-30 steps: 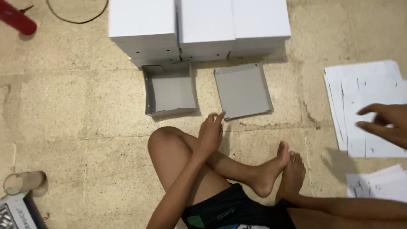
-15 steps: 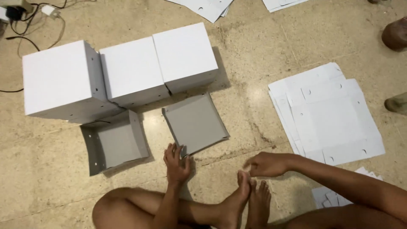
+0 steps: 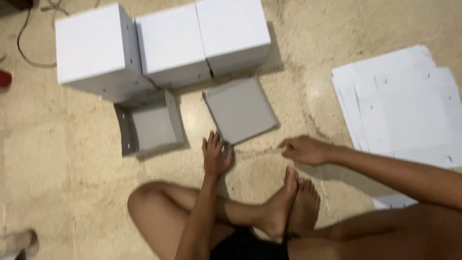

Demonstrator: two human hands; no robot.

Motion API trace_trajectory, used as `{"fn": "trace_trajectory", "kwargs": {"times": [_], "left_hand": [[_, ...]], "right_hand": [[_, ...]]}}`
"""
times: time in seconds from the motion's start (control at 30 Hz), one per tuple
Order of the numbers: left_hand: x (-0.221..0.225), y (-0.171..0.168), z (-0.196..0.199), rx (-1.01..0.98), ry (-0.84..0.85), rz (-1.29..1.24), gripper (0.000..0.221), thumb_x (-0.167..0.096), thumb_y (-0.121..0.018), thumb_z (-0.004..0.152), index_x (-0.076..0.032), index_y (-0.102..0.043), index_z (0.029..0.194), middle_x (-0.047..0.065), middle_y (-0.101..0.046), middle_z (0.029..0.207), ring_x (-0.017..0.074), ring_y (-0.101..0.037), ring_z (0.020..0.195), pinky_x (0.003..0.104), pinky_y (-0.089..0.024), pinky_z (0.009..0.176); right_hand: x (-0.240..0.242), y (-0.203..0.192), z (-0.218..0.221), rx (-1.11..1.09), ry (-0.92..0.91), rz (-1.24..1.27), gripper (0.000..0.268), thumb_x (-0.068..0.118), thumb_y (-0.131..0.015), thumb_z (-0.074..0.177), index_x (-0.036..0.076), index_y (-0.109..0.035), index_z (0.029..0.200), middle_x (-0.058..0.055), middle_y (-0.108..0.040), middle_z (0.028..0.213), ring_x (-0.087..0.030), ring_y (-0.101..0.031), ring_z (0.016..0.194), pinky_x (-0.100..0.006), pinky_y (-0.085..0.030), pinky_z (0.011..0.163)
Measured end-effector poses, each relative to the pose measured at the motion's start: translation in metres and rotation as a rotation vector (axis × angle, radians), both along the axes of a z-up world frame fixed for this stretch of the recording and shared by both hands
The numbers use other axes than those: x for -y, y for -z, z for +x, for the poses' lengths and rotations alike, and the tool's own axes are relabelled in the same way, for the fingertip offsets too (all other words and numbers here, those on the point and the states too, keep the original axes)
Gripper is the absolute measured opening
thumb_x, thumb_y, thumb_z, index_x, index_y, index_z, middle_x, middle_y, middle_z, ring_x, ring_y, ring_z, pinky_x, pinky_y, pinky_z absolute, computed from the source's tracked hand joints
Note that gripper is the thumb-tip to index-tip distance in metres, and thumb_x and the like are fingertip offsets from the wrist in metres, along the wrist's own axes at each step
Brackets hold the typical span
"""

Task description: Assembling cardboard boxes by folding flat sheets into lids and bases while sitting on the floor.

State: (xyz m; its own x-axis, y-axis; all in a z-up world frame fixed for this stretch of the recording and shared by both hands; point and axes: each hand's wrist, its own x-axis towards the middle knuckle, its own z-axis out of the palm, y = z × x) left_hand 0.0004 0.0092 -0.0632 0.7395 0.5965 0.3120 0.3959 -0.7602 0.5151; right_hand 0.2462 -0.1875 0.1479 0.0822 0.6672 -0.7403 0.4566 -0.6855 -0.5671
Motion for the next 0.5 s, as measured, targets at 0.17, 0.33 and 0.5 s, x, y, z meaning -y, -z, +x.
{"fn": "trace_trajectory", "kwargs": {"times": [0.17,0.33,0.5], "left_hand": [[0.012,-0.007,-0.004,0.022,-0.034,-0.009,0.007,-0.016,-0.073,0.09,-0.011,-0.07,0.096,0.012,-0.063,0.138,0.0352,-0.05,0.138,0.06,-0.028,0.116],[0.035,-0.092,-0.017,0.302,-0.203,-0.515,0.003,-0.017,-0.067,0.099,-0.016,-0.067,0.101,0.001,-0.063,0.108,0.0219,-0.063,0.114,0.04,-0.05,0.097],[0.066,-0.116,-0.05,0.381,-0.191,-0.654,0.008,-0.014,-0.063,0.101,-0.007,-0.065,0.1,0.008,-0.061,0.101,0.0286,-0.065,0.107,0.044,-0.051,0.097]], "right_hand": [[-0.017,-0.076,-0.032,0.114,0.0,0.109,0.049,0.031,-0.05,0.098,0.002,-0.06,0.136,-0.026,-0.072,0.117,-0.043,-0.067,0.116,-0.055,-0.051,0.1],[0.004,-0.049,-0.024,0.256,0.267,0.314,0.057,0.019,-0.062,0.091,0.002,-0.051,0.145,-0.024,-0.061,0.132,-0.037,-0.063,0.119,-0.041,-0.05,0.103],[0.014,-0.024,-0.043,0.193,0.274,0.252,0.093,0.027,-0.071,0.087,-0.006,-0.02,0.157,-0.03,-0.033,0.15,-0.045,-0.049,0.132,-0.048,-0.045,0.109]]}}
